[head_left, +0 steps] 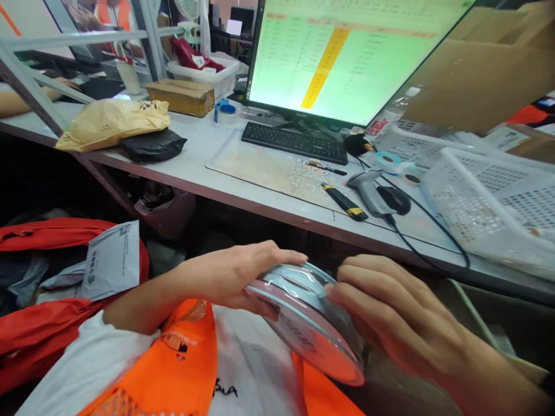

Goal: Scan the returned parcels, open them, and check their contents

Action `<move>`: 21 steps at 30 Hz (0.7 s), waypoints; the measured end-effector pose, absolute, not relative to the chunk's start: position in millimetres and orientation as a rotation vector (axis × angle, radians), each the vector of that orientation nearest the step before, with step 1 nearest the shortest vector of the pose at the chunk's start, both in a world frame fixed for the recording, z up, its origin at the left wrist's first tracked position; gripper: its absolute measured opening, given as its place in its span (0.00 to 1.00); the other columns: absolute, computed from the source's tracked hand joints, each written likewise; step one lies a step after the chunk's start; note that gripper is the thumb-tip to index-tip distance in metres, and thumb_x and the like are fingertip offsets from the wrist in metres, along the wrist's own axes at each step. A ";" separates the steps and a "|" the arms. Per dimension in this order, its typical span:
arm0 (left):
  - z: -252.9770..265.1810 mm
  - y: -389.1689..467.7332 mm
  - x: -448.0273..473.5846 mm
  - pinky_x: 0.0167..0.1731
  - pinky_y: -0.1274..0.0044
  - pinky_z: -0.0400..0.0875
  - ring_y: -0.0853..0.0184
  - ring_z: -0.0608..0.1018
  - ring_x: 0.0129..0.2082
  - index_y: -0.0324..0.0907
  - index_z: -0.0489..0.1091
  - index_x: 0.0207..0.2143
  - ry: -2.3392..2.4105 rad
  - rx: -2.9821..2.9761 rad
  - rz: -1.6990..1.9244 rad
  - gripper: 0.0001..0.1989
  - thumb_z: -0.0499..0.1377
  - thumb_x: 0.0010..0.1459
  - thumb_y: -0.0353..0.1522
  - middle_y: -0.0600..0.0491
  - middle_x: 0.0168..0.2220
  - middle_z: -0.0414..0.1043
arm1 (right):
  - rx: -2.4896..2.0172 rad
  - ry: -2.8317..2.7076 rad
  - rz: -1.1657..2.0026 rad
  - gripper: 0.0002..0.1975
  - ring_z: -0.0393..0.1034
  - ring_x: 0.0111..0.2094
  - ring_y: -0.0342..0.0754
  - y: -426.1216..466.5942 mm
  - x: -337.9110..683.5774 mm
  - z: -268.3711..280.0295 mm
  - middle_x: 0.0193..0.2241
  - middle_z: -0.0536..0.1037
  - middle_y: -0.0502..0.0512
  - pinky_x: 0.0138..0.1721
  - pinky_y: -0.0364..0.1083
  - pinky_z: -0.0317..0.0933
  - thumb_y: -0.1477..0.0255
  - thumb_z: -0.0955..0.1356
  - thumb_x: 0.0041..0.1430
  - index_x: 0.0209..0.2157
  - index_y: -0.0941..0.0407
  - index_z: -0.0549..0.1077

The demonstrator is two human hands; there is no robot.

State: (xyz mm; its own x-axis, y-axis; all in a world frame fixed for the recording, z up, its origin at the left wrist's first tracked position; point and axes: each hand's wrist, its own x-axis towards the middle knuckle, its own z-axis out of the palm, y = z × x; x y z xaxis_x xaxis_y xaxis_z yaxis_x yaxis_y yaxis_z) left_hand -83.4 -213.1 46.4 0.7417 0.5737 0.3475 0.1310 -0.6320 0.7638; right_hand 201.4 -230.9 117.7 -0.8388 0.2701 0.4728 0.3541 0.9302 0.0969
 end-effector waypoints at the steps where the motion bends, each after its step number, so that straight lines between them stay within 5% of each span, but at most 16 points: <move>1: 45.4 -213.1 -80.1 0.53 0.70 0.73 0.58 0.77 0.54 0.51 0.52 0.70 0.497 2.201 0.782 0.43 0.70 0.58 0.39 0.45 0.56 0.69 | -0.402 -2.639 -0.275 0.12 0.71 0.43 0.53 -228.6 195.4 122.1 0.40 0.75 0.60 0.45 0.51 0.69 0.82 0.62 0.64 0.47 0.58 0.71; 6: 31.9 -208.4 -74.2 0.57 0.67 0.71 0.54 0.69 0.64 0.55 0.54 0.66 0.279 2.220 1.066 0.39 0.70 0.58 0.36 0.42 0.66 0.60 | -0.367 -2.613 -0.287 0.10 0.69 0.41 0.52 -221.7 188.6 127.6 0.39 0.73 0.62 0.45 0.51 0.69 0.83 0.62 0.64 0.45 0.62 0.70; 10: 41.5 -207.4 -77.6 0.61 0.66 0.69 0.54 0.67 0.67 0.51 0.65 0.60 0.327 2.250 0.939 0.27 0.68 0.61 0.37 0.43 0.67 0.59 | -0.379 -2.595 -0.301 0.10 0.70 0.43 0.53 -221.7 194.0 122.1 0.40 0.73 0.62 0.46 0.52 0.69 0.82 0.63 0.64 0.46 0.61 0.70; 13: 50.8 -208.1 -78.8 0.62 0.67 0.69 0.54 0.69 0.66 0.51 0.67 0.61 0.390 2.251 0.809 0.27 0.68 0.60 0.39 0.44 0.67 0.59 | -0.397 -2.623 -0.298 0.12 0.71 0.42 0.52 -221.1 191.4 122.9 0.40 0.74 0.60 0.44 0.51 0.69 0.82 0.62 0.64 0.46 0.58 0.71; 16: 46.2 -207.8 -77.5 0.62 0.65 0.68 0.53 0.68 0.66 0.53 0.65 0.63 0.393 2.242 0.867 0.32 0.69 0.58 0.38 0.44 0.68 0.59 | -0.410 -2.610 -0.269 0.13 0.71 0.41 0.51 -218.6 188.3 125.0 0.39 0.75 0.59 0.42 0.50 0.70 0.83 0.62 0.64 0.46 0.56 0.70; 21: 30.3 -207.8 -72.8 0.57 0.64 0.71 0.51 0.75 0.60 0.54 0.45 0.71 0.452 2.035 1.001 0.56 0.76 0.48 0.37 0.40 0.65 0.65 | -0.399 -2.597 -0.246 0.12 0.70 0.40 0.51 -214.6 186.4 123.5 0.39 0.74 0.61 0.42 0.50 0.69 0.83 0.62 0.64 0.46 0.59 0.69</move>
State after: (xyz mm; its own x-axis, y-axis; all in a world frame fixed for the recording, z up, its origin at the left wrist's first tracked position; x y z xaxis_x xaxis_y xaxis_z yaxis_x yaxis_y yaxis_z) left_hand -72.8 -207.8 30.3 0.6219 0.6073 0.4945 -0.0308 -0.6120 0.7903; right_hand 186.4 -214.6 123.5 -0.8334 0.2342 0.5005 0.3242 0.9408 0.0995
